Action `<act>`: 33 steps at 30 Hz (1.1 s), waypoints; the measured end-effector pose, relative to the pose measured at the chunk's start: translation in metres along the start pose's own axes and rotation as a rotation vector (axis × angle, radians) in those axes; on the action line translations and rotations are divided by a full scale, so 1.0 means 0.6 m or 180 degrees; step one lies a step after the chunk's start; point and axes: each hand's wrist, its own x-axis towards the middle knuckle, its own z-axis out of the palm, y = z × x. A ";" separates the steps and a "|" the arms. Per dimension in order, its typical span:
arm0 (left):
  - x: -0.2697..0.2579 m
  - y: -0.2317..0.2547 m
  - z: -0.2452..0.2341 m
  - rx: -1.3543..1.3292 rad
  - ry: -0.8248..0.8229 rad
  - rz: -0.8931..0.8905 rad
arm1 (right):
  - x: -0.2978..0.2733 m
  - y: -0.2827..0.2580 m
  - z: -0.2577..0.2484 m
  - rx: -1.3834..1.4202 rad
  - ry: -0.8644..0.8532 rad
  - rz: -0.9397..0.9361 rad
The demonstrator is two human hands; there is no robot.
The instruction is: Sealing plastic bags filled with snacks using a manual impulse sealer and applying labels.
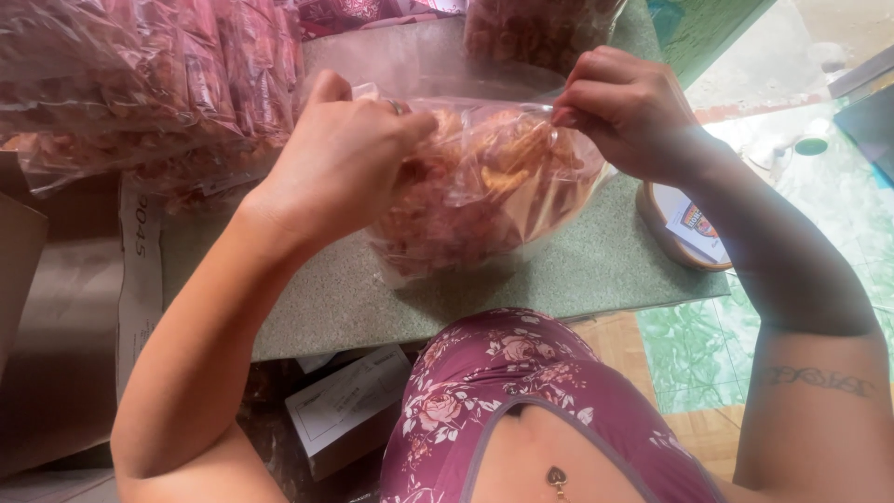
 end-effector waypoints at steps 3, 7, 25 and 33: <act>-0.017 -0.011 0.009 -0.0044 0.0797 0.0106 | -0.006 0.004 -0.004 0.0082 0.0035 0.0035; -0.033 -0.011 0.003 0.0044 0.1040 0.0133 | -0.011 0.005 -0.003 0.0067 0.0065 0.0040; 0.005 -0.004 0.008 0.0726 0.1387 0.0530 | -0.022 0.031 0.003 -0.0271 0.0156 0.0084; 0.047 -0.026 0.036 0.0798 0.0694 0.0140 | -0.016 0.037 0.006 -0.0011 0.0124 0.0257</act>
